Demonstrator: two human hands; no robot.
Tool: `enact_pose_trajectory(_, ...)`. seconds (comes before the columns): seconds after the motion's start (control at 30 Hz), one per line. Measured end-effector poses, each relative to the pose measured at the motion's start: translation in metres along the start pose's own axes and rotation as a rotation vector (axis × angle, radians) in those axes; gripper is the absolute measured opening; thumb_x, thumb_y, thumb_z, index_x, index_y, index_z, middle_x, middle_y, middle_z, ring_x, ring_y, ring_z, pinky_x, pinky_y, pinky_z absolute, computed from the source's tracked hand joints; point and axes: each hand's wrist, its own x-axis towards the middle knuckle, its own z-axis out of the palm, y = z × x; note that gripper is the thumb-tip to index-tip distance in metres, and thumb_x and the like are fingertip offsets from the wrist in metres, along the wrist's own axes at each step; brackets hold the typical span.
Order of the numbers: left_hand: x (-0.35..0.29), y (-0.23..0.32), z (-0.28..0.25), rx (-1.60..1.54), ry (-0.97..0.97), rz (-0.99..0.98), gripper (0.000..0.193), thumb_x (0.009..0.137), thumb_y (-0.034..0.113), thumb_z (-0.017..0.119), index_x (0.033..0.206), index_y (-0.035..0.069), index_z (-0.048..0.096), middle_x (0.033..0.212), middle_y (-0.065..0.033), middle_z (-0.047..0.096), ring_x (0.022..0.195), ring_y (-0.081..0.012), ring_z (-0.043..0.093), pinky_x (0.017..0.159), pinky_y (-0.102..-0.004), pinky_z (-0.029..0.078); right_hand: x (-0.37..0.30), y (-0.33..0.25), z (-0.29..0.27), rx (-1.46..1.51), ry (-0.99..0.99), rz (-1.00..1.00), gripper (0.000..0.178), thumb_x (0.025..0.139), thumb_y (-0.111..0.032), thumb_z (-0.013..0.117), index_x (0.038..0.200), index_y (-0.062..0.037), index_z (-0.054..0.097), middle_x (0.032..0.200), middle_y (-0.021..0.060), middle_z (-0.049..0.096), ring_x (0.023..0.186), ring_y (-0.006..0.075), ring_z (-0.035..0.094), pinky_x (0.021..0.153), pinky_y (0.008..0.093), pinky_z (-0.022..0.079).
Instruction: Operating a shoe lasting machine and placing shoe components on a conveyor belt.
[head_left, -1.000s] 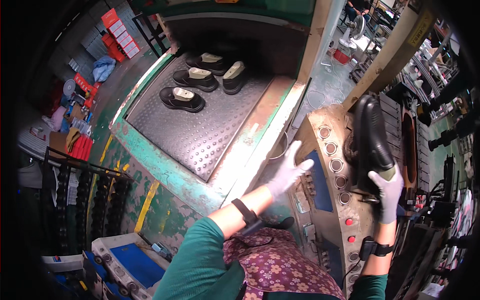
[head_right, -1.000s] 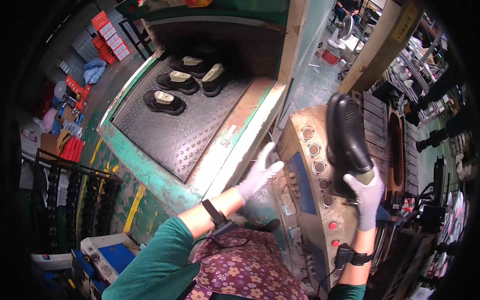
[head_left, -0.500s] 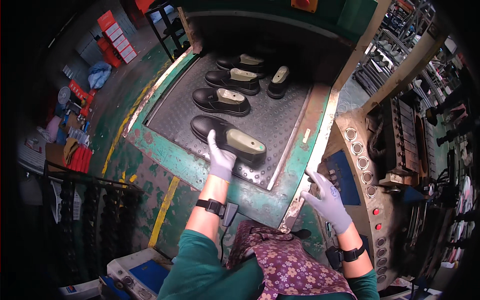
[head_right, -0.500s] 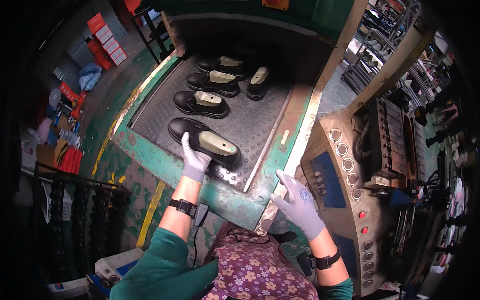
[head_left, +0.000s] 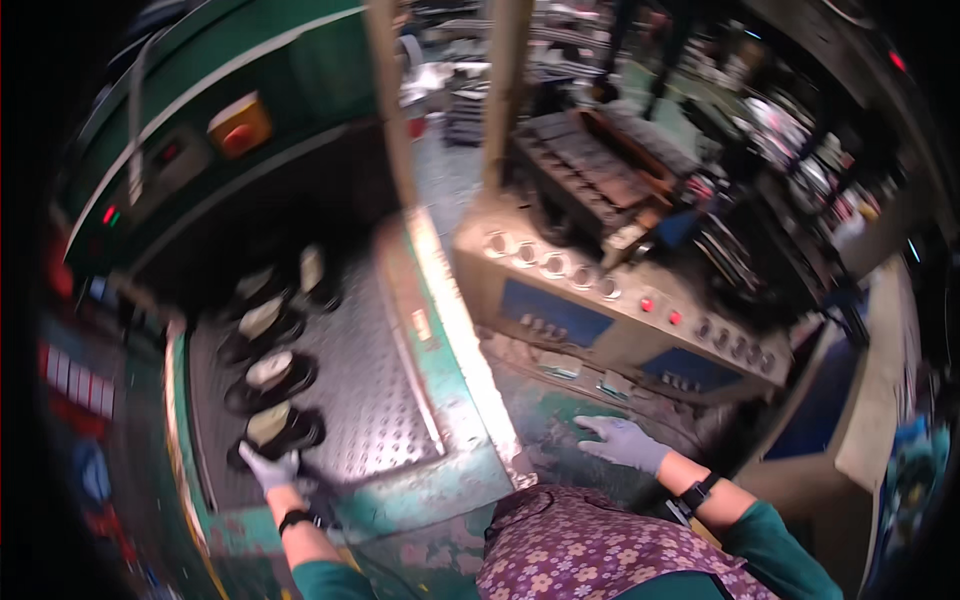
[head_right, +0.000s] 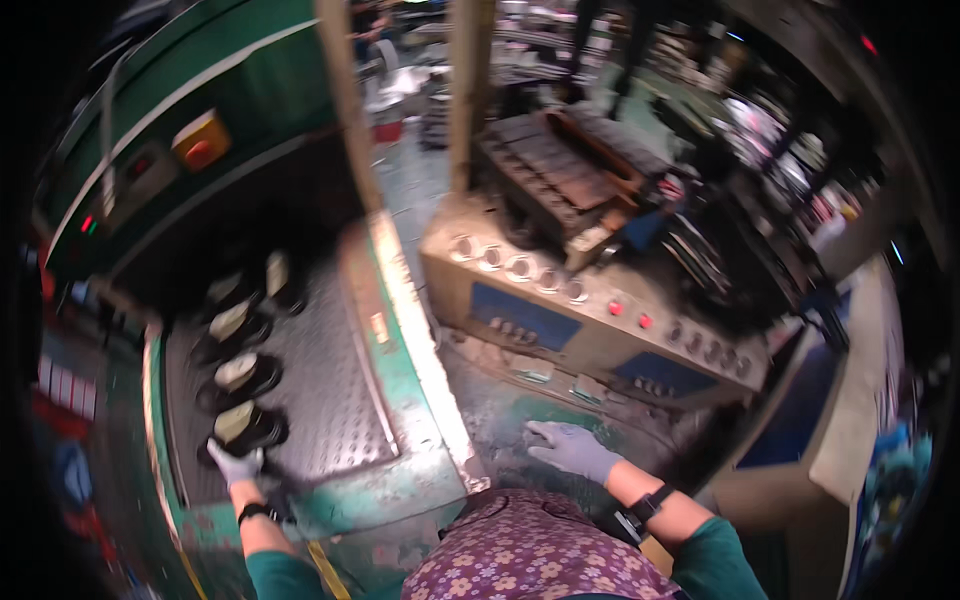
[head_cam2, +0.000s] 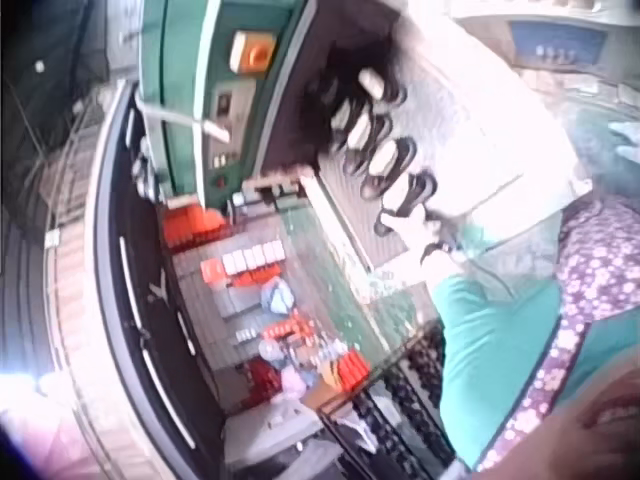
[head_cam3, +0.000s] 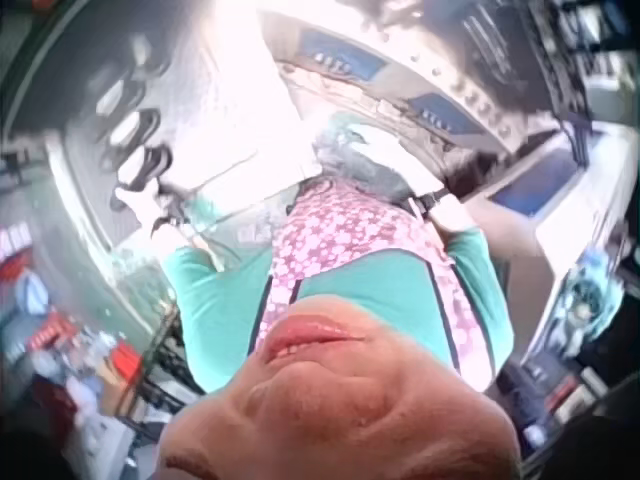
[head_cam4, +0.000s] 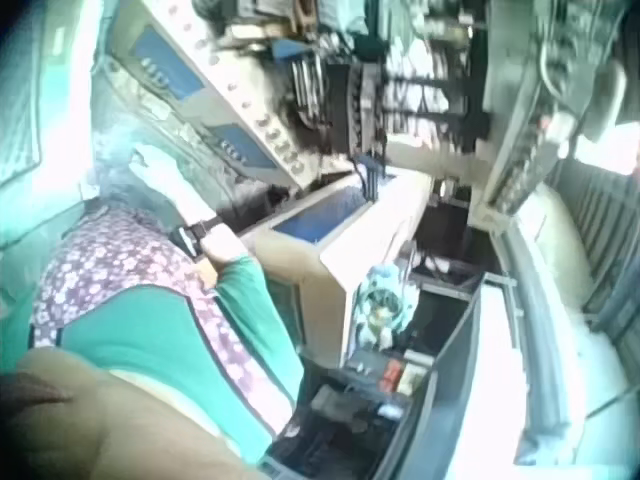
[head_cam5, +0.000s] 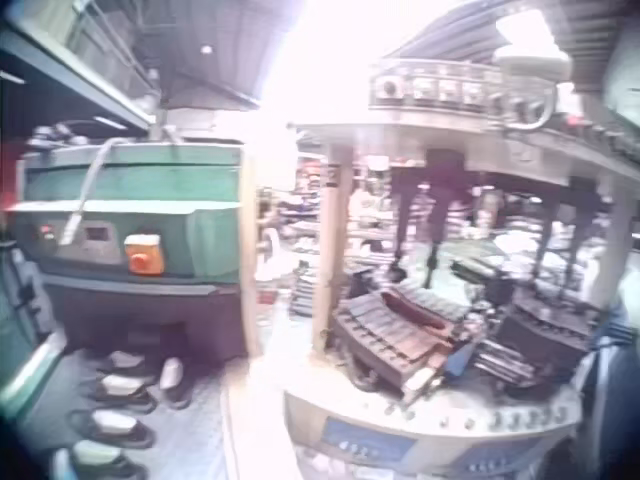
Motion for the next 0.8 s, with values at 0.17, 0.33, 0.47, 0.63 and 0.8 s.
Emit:
enact_pose_trajectory(0.17,-0.063,0.122,0.086,0.025,0.007,0.306,0.069,0.088,-0.002,0.064,0.145,0.009,0.027,0.126,-0.0208,0.057,0.111,-0.0302,0.059,0.090,-0.0459,0.053,-0.074,0.101,0.079,0.148,0.253,0.370,0.056,0.090,-0.043,0.055,0.137,-0.0132,0.054,0.121,0.0198,0.065,0.110,0.0376,0.062,0.093,0.0451,0.050)
enact_pose_trajectory(0.33,-0.145,0.166,0.201,0.014,-0.087,0.669,0.052,0.092,0.004,0.061,0.138,0.001,0.037,0.122,-0.0220,0.059,0.105,-0.0287,0.060,0.085,-0.0437,0.054,-0.192,0.181,0.173,0.185,0.247,0.831,0.039,0.083,-0.032,0.054,0.111,-0.0116,0.071,0.107,0.0185,0.071,0.098,0.0373,0.068,0.081,0.0491,0.054)
enact_pose_trajectory(0.47,-0.239,0.167,0.294,0.054,-0.381,0.865,0.042,0.095,0.009,0.058,0.132,-0.006,0.045,0.119,-0.0230,0.060,0.100,-0.0276,0.061,0.081,-0.0420,0.055,-0.312,0.173,0.252,0.503,0.755,1.235,0.042,0.082,-0.035,0.056,0.111,-0.0070,0.069,0.113,0.0190,0.069,0.107,0.0384,0.065,0.090,0.0473,0.052)
enact_pose_trajectory(0.63,-0.489,0.171,0.396,0.156,-1.304,1.049,0.038,0.097,0.012,0.056,0.127,-0.012,0.055,0.120,-0.0224,0.061,0.105,-0.0272,0.060,0.089,-0.0386,0.050,-0.423,0.183,0.378,1.016,1.294,1.837,0.051,0.086,-0.040,0.062,0.123,-0.0055,0.064,0.120,0.0211,0.067,0.109,0.0353,0.065,0.093,0.0453,0.050)
enact_pose_trajectory(0.8,-0.794,0.130,0.409,0.179,-2.118,1.527,0.034,0.090,0.008,0.062,0.124,0.001,0.060,0.125,-0.0180,0.059,0.119,-0.0316,0.055,0.106,-0.0402,0.040,-0.468,0.175,0.396,0.979,1.165,2.160,0.072,0.083,-0.043,0.059,0.143,-0.0055,0.044,0.150,0.0222,0.041,0.136,0.0422,0.039,0.111,0.0523,0.034)
